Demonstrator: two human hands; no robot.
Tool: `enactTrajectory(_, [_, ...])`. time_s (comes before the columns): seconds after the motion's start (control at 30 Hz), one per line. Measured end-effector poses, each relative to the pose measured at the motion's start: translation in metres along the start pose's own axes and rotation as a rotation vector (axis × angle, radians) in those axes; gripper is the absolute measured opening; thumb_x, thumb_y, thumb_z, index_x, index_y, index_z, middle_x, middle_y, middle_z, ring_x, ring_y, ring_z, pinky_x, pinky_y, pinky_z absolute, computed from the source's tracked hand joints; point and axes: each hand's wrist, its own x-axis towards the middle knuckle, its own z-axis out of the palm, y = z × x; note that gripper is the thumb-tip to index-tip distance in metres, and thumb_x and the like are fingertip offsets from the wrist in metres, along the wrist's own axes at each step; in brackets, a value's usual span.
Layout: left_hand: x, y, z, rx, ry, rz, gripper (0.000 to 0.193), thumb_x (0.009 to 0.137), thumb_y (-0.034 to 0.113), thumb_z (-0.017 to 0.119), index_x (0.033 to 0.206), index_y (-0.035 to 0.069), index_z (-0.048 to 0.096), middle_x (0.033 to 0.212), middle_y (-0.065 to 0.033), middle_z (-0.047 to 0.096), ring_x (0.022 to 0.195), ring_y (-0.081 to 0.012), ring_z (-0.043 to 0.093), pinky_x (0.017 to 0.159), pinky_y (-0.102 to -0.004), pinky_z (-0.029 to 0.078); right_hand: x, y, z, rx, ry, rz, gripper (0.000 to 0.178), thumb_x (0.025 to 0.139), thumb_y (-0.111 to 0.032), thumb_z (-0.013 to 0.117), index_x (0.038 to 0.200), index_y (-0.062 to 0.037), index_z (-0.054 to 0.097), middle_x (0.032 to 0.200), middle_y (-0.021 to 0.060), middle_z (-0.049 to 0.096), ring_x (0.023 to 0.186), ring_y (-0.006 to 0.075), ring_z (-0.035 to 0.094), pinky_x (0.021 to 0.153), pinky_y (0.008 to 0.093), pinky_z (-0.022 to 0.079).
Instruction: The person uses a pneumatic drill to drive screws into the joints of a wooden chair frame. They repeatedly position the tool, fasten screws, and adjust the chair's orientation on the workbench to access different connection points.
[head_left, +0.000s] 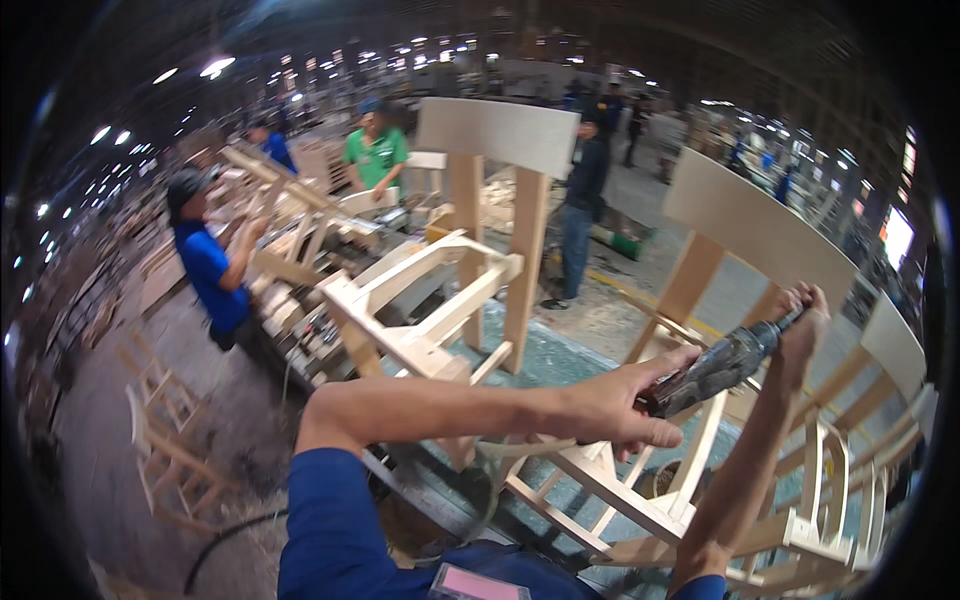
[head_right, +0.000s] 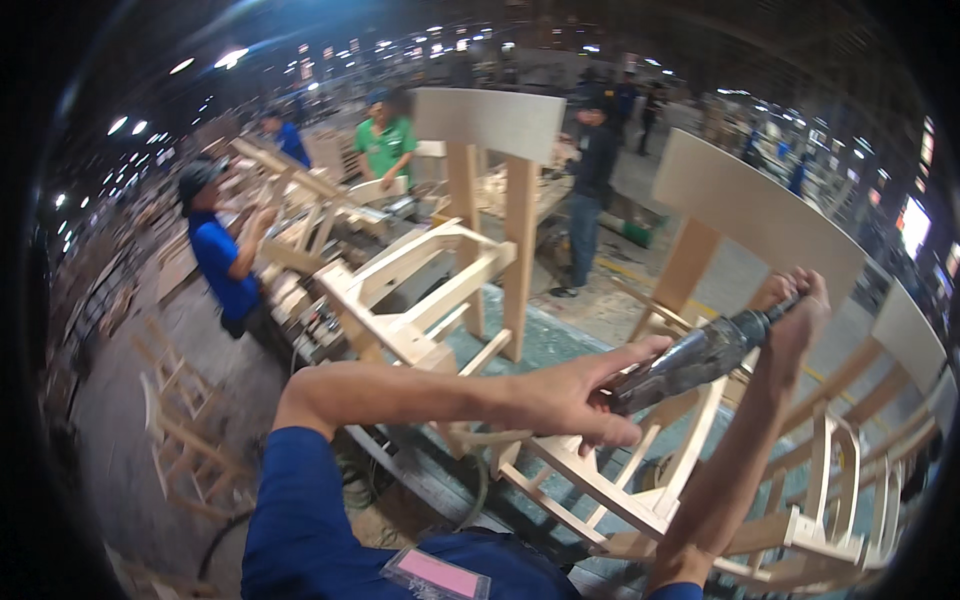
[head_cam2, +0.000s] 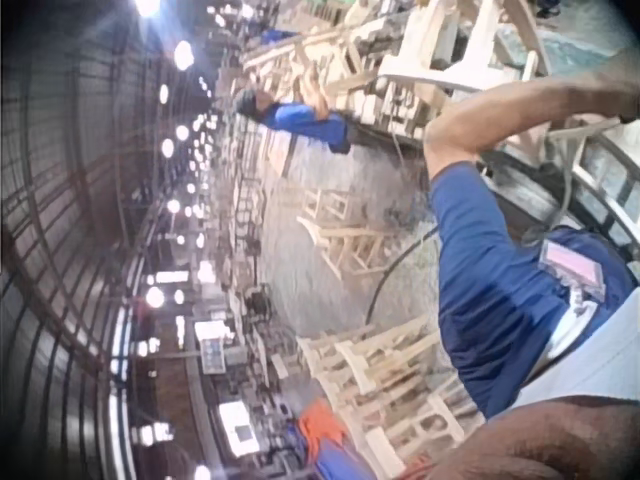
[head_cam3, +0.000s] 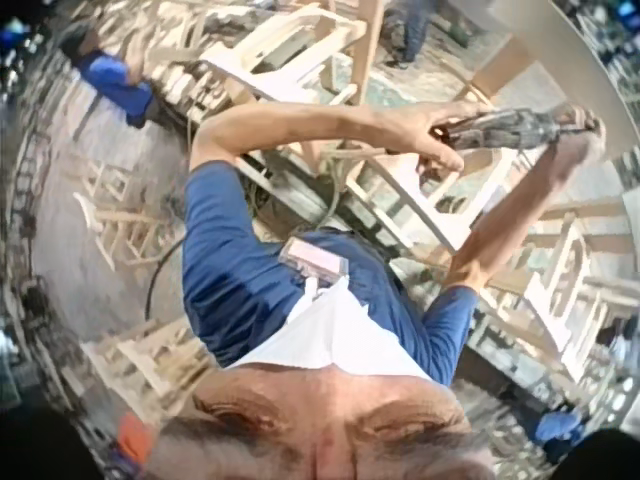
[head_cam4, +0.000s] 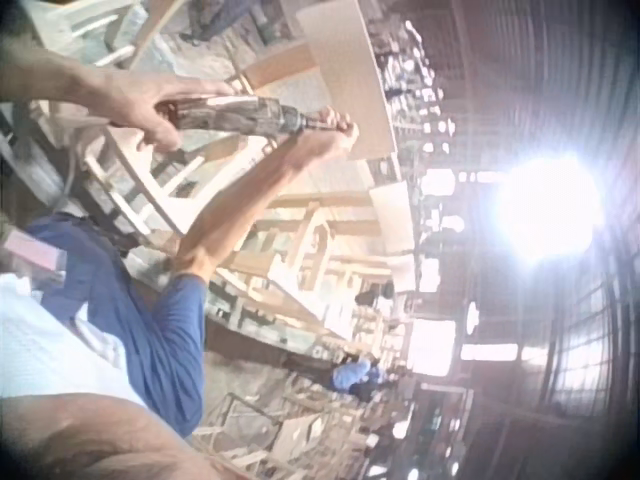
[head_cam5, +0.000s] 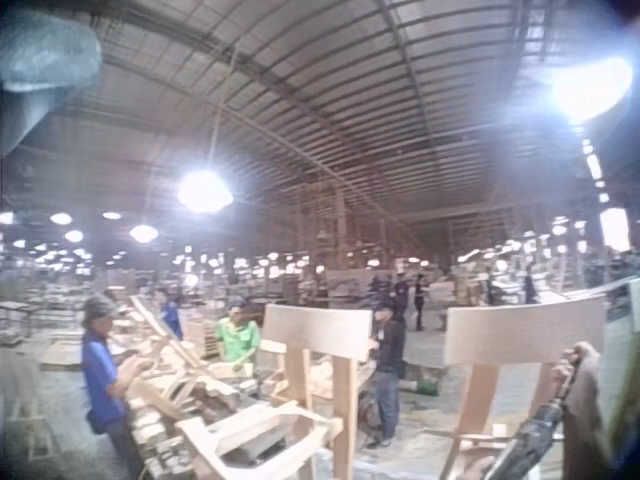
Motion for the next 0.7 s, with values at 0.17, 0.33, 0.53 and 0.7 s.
enactTrajectory(0.17, [0.012, -0.017, -0.015, -0.147, -0.056, 0.072, 0.107, 0.08, 0.016, 0.072, 0.155, 0.013, -0.004, 0.094, -0.0082, 0.058, 0.063, -0.0122, 0.061, 0.051, -0.0242, 0.054, -0.022, 0.001, 0.03, -0.126, -0.053, -0.116, 0.021, 0.102, -0.017, 0.044, 0.085, -0.0057, 0.047, 0.072, 0.0003, 0.038, 0.061, 0.0096, 0.032, 0.051, 0.0255, 0.03])
enactTrajectory(0.33, [0.039, -0.031, -0.002, -0.534, -0.136, 0.23, 0.101, 0.081, 0.012, 0.07, 0.156, 0.023, 0.003, 0.108, -0.0147, 0.058, 0.083, -0.0182, 0.065, 0.062, -0.0299, 0.06, -0.018, -0.025, 0.054, -0.108, -0.336, -0.062, 0.02, 0.103, -0.015, 0.042, 0.087, -0.0038, 0.047, 0.076, 0.0021, 0.038, 0.064, 0.0115, 0.033, 0.057, 0.0262, 0.033])
enactTrajectory(0.53, [0.043, -0.016, 0.028, -0.92, -0.18, 0.288, 0.069, 0.096, 0.031, 0.06, 0.151, 0.03, 0.019, 0.096, -0.0149, 0.059, 0.063, -0.0176, 0.065, 0.041, -0.0254, 0.054, -0.022, -0.031, 0.067, -0.298, -0.334, 0.017, 0.021, 0.103, -0.015, 0.042, 0.087, -0.0034, 0.048, 0.077, 0.0002, 0.038, 0.065, 0.0098, 0.034, 0.057, 0.0235, 0.033])
enactTrajectory(0.7, [0.049, 0.025, -0.003, -0.141, 0.059, 0.092, 0.041, 0.095, 0.035, 0.061, 0.13, 0.014, 0.054, 0.081, -0.0025, 0.06, 0.054, -0.0079, 0.058, 0.047, -0.0199, 0.046, -0.015, -0.034, 0.04, -0.515, -0.141, -0.184, 0.018, 0.1, -0.019, 0.051, 0.094, -0.0036, 0.057, 0.074, -0.002, 0.046, 0.066, 0.0069, 0.045, 0.058, 0.0236, 0.04])
